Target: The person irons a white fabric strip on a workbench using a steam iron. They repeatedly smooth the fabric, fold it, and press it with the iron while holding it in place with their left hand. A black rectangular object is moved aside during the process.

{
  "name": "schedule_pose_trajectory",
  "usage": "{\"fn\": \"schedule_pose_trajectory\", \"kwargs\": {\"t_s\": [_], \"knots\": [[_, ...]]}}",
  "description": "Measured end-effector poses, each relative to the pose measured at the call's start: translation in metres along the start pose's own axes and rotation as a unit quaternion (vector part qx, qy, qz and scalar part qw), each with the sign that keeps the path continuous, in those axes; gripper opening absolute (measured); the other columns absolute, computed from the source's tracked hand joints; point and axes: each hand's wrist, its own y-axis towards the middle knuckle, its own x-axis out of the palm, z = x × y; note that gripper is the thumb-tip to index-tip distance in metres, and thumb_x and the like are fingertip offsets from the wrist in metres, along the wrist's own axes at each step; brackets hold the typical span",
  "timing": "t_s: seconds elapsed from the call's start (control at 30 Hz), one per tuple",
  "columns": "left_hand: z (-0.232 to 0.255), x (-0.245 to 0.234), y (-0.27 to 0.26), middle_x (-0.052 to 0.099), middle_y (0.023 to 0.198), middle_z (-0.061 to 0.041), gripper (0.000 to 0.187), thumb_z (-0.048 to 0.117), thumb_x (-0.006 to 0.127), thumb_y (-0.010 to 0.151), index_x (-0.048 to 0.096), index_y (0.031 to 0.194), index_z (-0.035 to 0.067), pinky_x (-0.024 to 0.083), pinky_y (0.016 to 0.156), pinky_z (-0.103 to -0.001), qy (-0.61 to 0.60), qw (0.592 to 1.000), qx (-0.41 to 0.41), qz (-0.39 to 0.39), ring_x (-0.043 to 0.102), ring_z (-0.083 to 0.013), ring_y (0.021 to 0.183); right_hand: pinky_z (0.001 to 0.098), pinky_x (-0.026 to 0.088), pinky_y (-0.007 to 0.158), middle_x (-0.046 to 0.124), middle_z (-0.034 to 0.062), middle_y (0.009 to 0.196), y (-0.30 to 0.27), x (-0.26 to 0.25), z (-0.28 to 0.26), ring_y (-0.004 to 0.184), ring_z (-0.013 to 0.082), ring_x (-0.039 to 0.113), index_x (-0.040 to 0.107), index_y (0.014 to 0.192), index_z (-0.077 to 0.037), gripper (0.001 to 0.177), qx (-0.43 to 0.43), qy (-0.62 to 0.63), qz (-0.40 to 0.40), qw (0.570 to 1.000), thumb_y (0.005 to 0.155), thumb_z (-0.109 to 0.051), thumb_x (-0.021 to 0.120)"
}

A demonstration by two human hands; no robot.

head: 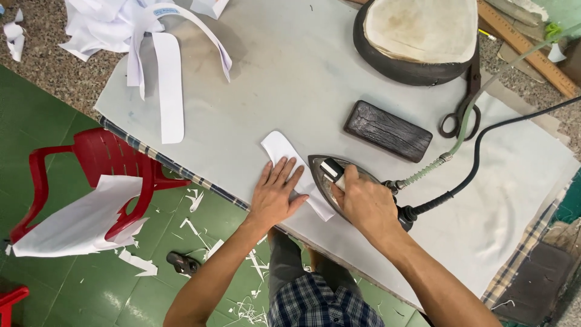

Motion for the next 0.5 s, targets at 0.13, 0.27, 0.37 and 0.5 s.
{"fn": "schedule_pose_trajectory", "kwargs": {"t_s": [0.13, 0.27, 0.37, 0.5], "knots": [[0.001, -0.002, 0.002, 0.055, 0.149, -0.009, 0.066, 0.065, 0.051, 0.095, 0.059, 0.143, 0.02, 0.026, 0.122, -0.048, -0.007, 1.0, -0.006, 0.004, 0.048, -0.0253, 0.14, 0.0507, 0.06, 0.064, 0.069, 0.0164, 0.072, 0.004, 0.0, -0.002, 0.067, 0.0394, 0.074, 0.055, 0.1, -0.008, 0.036, 0.011, 0.007, -0.012, 1.0, 0.096, -0.044, 0.055], [0.0, -0.003, 0.001, 0.054, 0.149, -0.009, 0.067, 0.066, 0.051, 0.094, 0.057, 0.144, 0.021, 0.026, 0.122, -0.049, -0.024, 1.0, -0.01, 0.005, 0.047, -0.0259, 0.141, 0.0498, 0.06, 0.063, 0.068, 0.0157, 0.072, 0.009, 0.001, -0.005, 0.066, 0.0387, 0.074, 0.055, 0.098, -0.009, 0.035, -0.002, -0.012, -0.002, 1.0, 0.095, -0.044, 0.056], [-0.001, -0.003, 0.001, 0.055, 0.149, -0.009, 0.066, 0.064, 0.051, 0.095, 0.058, 0.144, 0.02, 0.027, 0.122, -0.049, -0.027, 1.0, -0.006, 0.012, 0.047, -0.026, 0.141, 0.0501, 0.061, 0.064, 0.069, 0.016, 0.072, 0.012, -0.004, -0.009, 0.066, 0.0386, 0.075, 0.055, 0.099, -0.008, 0.035, -0.015, -0.017, -0.002, 1.0, 0.095, -0.044, 0.056], [-0.005, 0.002, 0.002, 0.059, 0.142, -0.017, 0.062, 0.06, 0.054, 0.096, 0.064, 0.134, 0.012, 0.033, 0.121, -0.048, -0.021, 0.998, 0.018, 0.06, 0.052, -0.0309, 0.137, 0.0488, 0.061, 0.064, 0.069, 0.0163, 0.073, 0.014, -0.012, -0.014, 0.067, 0.0374, 0.075, 0.056, 0.098, -0.008, 0.033, -0.028, -0.023, 0.002, 0.999, 0.095, -0.041, 0.057]]}}
